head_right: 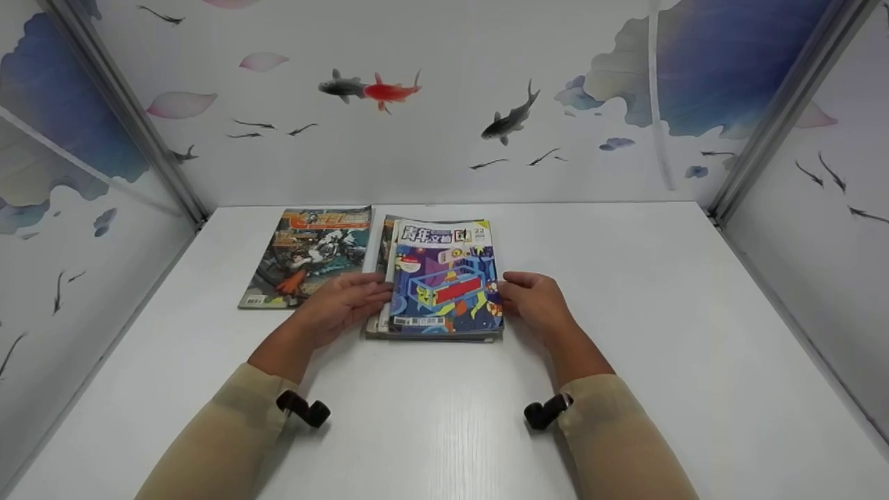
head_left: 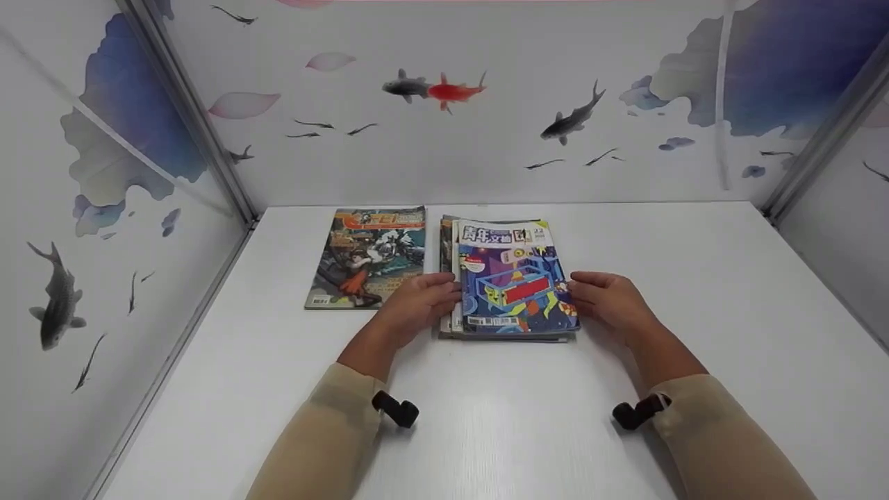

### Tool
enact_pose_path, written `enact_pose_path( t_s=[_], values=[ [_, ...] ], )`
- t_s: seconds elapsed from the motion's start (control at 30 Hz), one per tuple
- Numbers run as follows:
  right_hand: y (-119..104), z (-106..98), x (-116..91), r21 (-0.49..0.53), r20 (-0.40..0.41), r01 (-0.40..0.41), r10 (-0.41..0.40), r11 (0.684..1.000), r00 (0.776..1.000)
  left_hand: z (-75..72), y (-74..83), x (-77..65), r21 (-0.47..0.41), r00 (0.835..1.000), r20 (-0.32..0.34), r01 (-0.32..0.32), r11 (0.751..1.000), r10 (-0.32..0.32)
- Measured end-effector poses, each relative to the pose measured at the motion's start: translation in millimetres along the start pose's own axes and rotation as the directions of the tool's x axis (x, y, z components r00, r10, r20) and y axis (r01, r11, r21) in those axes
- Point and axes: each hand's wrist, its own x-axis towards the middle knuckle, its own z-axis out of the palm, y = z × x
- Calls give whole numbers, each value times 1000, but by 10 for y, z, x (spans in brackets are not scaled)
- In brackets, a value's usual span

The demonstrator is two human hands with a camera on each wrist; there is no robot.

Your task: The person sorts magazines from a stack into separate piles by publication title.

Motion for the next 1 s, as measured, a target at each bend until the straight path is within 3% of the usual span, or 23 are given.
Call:
enact_pose_path(
  t_s=[0.2,0.47,0.8,1.0],
  values=[
    [-4,-10,-11,-72,-23,-57,55,996,998,50,0,-12,-7,999,30,19,1000,-19],
    [-31,-30,-33,-62,-5,-64,64,996,998,60,-4,-8,0,999,43,11,1000,-11],
    [-34,-68,-57,115,19,-54,52,992,998,78,-18,-11,7,1000,15,5,1000,-5],
    [-60,-89,-61,167,27,-28,24,986,999,115,-12,-37,120,1000,10,-24,992,23]
  ],
)
